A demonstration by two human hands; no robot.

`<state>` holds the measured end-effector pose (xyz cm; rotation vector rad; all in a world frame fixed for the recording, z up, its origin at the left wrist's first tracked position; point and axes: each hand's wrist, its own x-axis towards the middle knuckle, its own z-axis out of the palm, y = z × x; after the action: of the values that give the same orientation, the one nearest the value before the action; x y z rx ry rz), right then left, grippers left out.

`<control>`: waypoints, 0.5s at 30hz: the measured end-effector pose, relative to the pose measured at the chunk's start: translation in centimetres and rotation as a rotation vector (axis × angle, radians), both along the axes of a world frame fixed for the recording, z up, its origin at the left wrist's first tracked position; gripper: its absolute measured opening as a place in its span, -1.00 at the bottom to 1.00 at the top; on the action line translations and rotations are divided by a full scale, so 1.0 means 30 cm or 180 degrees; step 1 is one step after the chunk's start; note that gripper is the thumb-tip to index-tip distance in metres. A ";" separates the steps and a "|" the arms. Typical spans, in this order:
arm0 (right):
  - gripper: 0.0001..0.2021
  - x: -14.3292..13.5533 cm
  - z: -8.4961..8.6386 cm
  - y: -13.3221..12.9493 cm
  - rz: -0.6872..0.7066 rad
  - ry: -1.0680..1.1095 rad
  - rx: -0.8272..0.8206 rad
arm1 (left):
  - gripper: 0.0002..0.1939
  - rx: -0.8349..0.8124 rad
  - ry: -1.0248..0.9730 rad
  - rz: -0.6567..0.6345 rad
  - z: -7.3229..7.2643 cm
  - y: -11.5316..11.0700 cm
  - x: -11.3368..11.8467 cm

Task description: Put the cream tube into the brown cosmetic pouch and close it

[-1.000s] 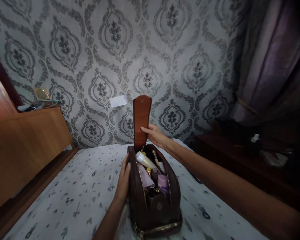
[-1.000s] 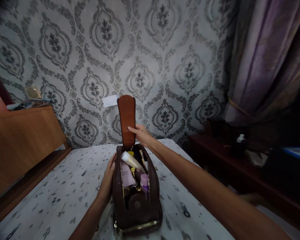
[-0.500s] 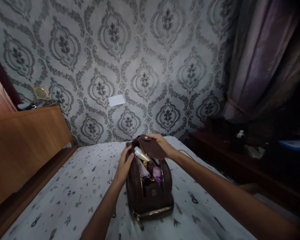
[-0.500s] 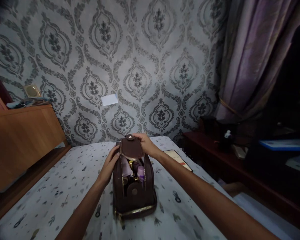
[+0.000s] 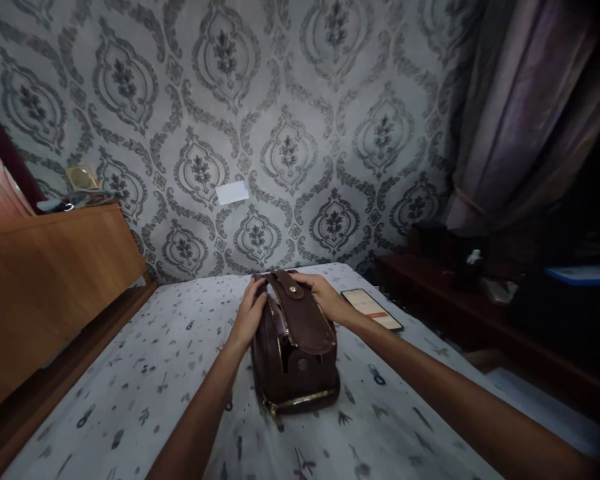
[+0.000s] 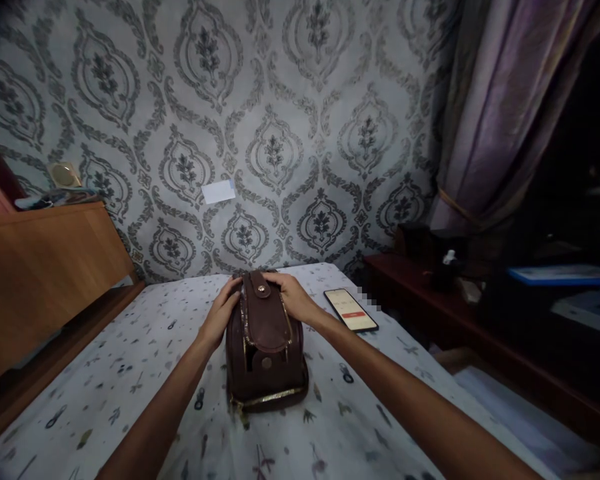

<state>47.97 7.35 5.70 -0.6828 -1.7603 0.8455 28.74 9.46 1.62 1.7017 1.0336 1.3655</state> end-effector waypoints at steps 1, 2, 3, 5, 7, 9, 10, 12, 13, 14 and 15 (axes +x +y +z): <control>-0.74 -0.004 0.002 -0.009 -0.0032 -0.0031 0.0043 | -0.61 0.0017 0.0015 -0.0028 0.000 0.000 0.000; -0.76 -0.008 0.004 -0.018 -0.0085 -0.0093 0.0111 | -0.60 0.0052 0.0036 -0.0066 0.000 -0.001 -0.001; -0.78 -0.011 0.006 -0.026 -0.0156 -0.0185 0.0203 | -0.59 0.0102 0.0061 -0.0106 0.000 -0.001 -0.001; -0.80 -0.015 0.008 -0.038 -0.0304 -0.0392 0.0384 | -0.57 0.0208 0.0100 -0.0168 0.001 -0.001 0.000; -0.80 -0.015 0.005 -0.042 -0.0352 -0.0369 0.0395 | -0.55 0.0235 0.0106 -0.0178 0.002 -0.002 0.001; -0.78 -0.011 0.000 -0.037 -0.0339 -0.0088 0.0247 | -0.56 0.0141 0.0088 -0.0125 0.002 -0.006 0.003; -0.76 -0.009 -0.003 -0.032 -0.0338 0.0053 0.0173 | -0.57 0.0079 0.0082 -0.0071 0.002 -0.008 0.003; -0.72 -0.006 -0.006 -0.021 -0.0340 0.0197 0.0098 | -0.61 0.0023 0.0132 0.0027 0.003 -0.010 0.003; -0.71 -0.006 -0.007 -0.016 -0.0336 0.0197 0.0101 | -0.63 0.0039 0.0182 0.0050 0.004 -0.009 0.003; -0.71 -0.008 -0.006 -0.012 -0.0323 0.0179 0.0114 | -0.65 0.0078 0.0236 0.0051 0.006 -0.008 0.003; -0.71 -0.012 -0.006 -0.010 -0.0301 0.0169 0.0115 | -0.67 0.0128 0.0287 0.0034 0.007 -0.007 0.004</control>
<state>47.62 7.05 5.51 -0.7080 -1.6787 0.7590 28.86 9.27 1.83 1.8039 1.0733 1.3351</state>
